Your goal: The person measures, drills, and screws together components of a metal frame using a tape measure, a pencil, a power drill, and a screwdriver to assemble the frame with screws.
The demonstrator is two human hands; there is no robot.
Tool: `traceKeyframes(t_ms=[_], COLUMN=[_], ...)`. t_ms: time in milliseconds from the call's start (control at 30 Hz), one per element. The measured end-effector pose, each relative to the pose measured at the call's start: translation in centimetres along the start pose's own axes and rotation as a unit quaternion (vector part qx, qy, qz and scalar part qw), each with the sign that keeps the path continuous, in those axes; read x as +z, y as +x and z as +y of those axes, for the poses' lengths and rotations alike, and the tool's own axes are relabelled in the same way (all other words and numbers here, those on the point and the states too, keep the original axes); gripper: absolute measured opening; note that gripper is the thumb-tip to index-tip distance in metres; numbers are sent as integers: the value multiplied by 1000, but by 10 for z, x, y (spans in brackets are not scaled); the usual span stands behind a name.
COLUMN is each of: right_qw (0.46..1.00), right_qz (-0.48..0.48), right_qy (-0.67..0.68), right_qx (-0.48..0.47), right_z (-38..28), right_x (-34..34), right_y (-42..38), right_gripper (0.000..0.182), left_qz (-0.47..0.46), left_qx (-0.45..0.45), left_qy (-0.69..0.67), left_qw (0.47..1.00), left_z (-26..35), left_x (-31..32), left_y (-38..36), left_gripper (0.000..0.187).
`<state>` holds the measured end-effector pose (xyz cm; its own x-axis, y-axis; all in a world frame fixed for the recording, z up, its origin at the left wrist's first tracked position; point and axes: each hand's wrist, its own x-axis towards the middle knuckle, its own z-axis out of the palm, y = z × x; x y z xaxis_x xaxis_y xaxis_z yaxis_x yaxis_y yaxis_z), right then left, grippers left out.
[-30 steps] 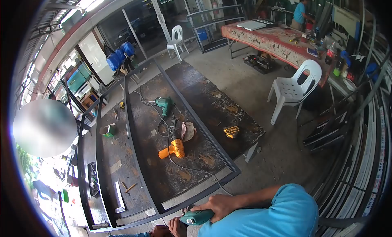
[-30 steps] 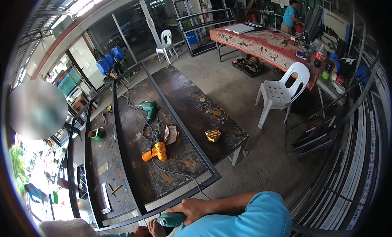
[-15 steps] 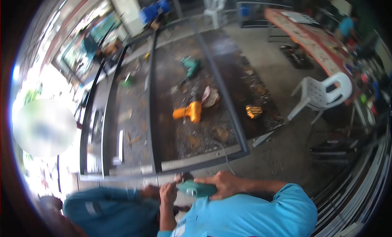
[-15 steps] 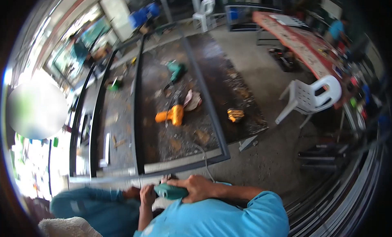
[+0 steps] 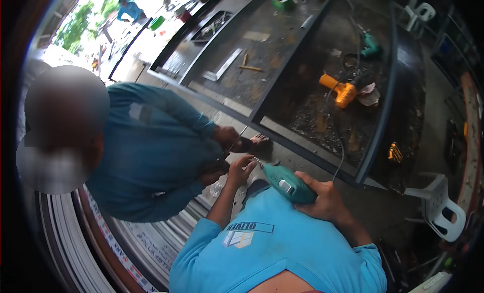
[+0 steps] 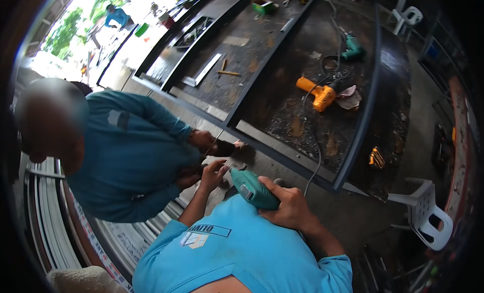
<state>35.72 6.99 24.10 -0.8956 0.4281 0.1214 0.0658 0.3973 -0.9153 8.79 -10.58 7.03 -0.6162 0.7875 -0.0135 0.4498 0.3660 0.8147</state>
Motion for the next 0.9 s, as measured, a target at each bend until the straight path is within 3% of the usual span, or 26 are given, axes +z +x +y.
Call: traceKeyframes(t_ms=[133,233,367,533,633,900], right_qw=[999,1000,992,942,904,875], right_qz=[-30,5,82,186,158,140], right_qy=[6,-1,-80,-193,-244,-280], right_qx=[25,17,53,202,314,369], right_z=[3,9,12,32,43,53], right_x=[5,7,-5,-17,-21,-27], right_y=[10,17,40,84,118,160], right_gripper=[75,73,71,70,74,76], left_qz=[-42,-86,-102,-174,-221,-321], left_qx=[-20,-56,-29,-54,-13,-26], left_qy=[42,23,33,-45,-41,-26], left_qw=[998,994,994,982,974,946], left_z=[-9,-8,1,0,-17,-55], left_x=[-11,-19,-30,-35,-35,-43], left_y=[-15,-15,8,39,53,57], left_gripper=[28,30,31,32,33,37])
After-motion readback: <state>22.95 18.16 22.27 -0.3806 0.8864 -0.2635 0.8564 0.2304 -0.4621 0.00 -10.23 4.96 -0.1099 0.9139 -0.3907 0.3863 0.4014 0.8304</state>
